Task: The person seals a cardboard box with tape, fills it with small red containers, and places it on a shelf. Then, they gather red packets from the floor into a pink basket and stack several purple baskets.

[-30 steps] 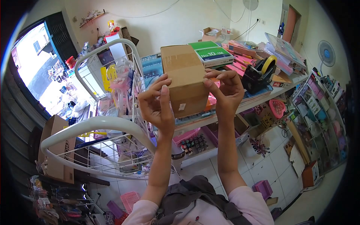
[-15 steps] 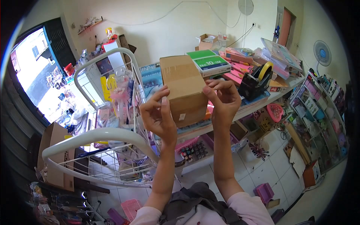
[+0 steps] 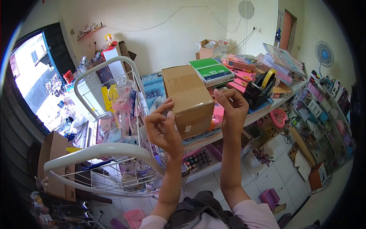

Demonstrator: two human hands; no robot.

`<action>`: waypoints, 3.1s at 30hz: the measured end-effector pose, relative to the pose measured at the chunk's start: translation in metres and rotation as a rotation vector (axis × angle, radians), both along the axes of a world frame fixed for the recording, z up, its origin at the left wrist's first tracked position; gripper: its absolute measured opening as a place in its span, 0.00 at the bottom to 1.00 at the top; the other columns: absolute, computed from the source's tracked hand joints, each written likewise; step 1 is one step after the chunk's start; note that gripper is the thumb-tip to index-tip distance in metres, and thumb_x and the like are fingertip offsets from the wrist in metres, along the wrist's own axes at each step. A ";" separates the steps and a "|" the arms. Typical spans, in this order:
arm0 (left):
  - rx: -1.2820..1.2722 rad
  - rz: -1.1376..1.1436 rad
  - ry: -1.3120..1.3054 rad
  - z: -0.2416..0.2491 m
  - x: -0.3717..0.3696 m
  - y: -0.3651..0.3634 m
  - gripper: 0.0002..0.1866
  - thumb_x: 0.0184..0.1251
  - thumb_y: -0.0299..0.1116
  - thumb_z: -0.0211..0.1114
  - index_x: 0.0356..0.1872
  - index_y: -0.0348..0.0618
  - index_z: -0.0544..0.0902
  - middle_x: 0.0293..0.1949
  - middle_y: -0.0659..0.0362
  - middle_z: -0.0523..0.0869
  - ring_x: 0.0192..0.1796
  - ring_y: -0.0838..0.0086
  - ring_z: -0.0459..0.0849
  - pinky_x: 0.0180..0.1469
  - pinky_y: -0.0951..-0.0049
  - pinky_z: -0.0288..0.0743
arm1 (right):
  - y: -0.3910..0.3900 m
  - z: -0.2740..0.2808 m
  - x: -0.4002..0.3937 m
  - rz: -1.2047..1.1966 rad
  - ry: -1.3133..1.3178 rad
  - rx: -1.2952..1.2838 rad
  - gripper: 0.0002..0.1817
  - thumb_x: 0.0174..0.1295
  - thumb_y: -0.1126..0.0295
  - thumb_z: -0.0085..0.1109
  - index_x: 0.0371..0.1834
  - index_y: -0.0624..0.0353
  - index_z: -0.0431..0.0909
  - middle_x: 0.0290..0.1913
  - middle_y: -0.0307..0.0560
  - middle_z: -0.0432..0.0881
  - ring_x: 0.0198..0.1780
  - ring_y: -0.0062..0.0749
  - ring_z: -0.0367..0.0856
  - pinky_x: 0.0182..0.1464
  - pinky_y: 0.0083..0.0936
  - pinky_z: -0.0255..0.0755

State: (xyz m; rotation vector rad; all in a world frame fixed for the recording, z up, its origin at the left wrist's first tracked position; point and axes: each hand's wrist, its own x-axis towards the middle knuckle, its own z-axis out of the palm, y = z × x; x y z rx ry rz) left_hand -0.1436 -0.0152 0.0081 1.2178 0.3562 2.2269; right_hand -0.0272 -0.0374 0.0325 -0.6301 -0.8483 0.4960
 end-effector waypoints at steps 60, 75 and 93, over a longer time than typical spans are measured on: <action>-0.148 -0.297 0.043 -0.013 0.009 0.007 0.09 0.61 0.32 0.54 0.35 0.41 0.63 0.41 0.56 0.73 0.45 0.79 0.70 0.45 0.81 0.63 | 0.009 -0.024 0.002 -0.711 -0.622 0.229 0.12 0.53 0.77 0.54 0.42 0.64 0.73 0.40 0.48 0.76 0.44 0.32 0.74 0.47 0.25 0.65; 0.153 -0.217 0.231 -0.003 -0.005 0.030 0.23 0.49 0.19 0.61 0.36 0.45 0.54 0.46 0.47 0.71 0.62 0.58 0.58 0.61 0.63 0.57 | 0.032 0.015 0.027 0.030 -1.028 0.116 0.28 0.39 0.71 0.66 0.48 0.62 0.69 0.43 0.49 0.78 0.48 0.33 0.75 0.50 0.27 0.67; 0.057 -0.213 0.212 -0.004 -0.007 0.029 0.22 0.49 0.17 0.61 0.36 0.44 0.55 0.42 0.50 0.72 0.59 0.59 0.63 0.53 0.68 0.68 | 0.042 0.004 0.028 -0.218 -1.173 0.391 0.11 0.38 0.74 0.65 0.29 0.53 0.81 0.37 0.43 0.80 0.43 0.32 0.77 0.45 0.24 0.62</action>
